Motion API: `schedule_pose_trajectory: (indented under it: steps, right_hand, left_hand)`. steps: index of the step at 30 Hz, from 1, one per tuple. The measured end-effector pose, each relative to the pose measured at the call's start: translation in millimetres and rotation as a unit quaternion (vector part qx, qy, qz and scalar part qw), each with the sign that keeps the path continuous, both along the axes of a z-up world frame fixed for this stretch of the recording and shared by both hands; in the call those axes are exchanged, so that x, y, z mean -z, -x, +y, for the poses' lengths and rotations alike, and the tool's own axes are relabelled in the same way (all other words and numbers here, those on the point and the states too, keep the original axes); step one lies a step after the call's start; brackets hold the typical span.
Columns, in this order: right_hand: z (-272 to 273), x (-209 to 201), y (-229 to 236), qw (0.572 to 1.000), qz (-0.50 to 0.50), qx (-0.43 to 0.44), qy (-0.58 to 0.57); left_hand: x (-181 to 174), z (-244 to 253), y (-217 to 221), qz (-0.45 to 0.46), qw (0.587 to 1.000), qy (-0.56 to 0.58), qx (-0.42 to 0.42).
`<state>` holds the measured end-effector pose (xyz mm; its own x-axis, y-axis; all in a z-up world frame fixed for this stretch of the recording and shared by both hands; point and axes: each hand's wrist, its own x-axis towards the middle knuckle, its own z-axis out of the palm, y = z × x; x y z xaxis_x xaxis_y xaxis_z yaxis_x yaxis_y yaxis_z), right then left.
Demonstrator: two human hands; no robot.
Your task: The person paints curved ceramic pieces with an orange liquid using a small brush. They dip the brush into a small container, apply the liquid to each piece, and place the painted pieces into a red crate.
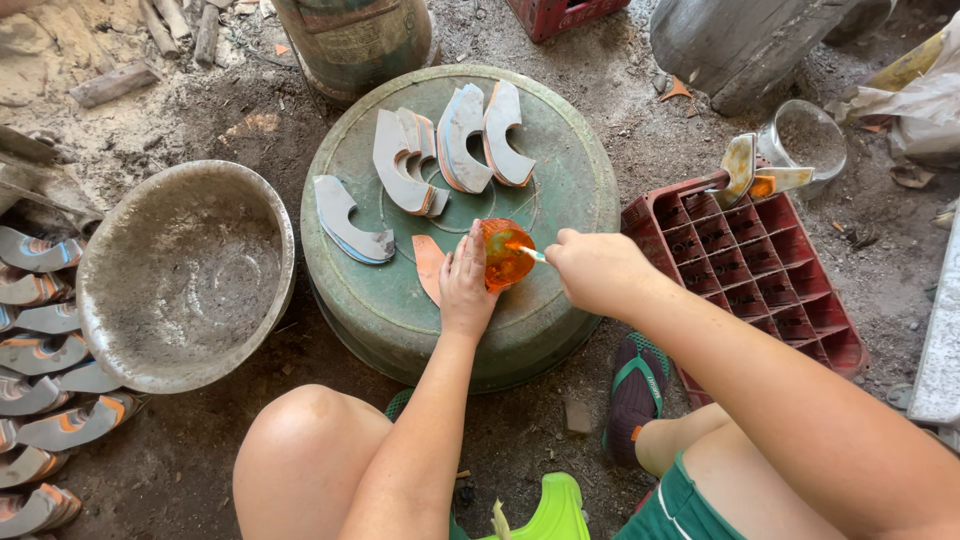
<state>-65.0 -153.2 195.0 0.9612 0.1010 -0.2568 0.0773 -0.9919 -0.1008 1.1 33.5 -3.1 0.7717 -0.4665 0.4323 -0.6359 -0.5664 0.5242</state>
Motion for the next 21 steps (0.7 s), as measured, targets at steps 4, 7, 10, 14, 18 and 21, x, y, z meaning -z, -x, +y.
schedule_pose_trajectory:
  steps: [4,7,10,14,18,21]
  right_hand:
    - [6,-47,7,0.997,-0.064,-0.047,0.009]
    - [11,-77,16,0.993,-0.113,-0.043,-0.015]
    - [12,-83,21,0.994,-0.103,-0.041,-0.003]
    - [13,-38,5,0.999,-0.016,-0.047,0.022]
    - [16,31,-8,0.996,-0.042,-0.07,0.022]
    - [19,71,-4,0.993,-0.047,-0.101,0.028]
  left_hand:
    - [1,-1,0,-0.003,1.0,-0.008,-0.003]
    - [-1,-5,0,-0.005,1.0,-0.02,-0.004]
    - [-3,-7,1,0.007,1.0,-0.012,-0.012]
    - [-5,-5,3,0.011,1.0,0.0,-0.012]
    - [-5,-5,2,0.02,1.0,-0.002,-0.005]
    - [0,-5,2,0.01,0.999,0.04,-0.033]
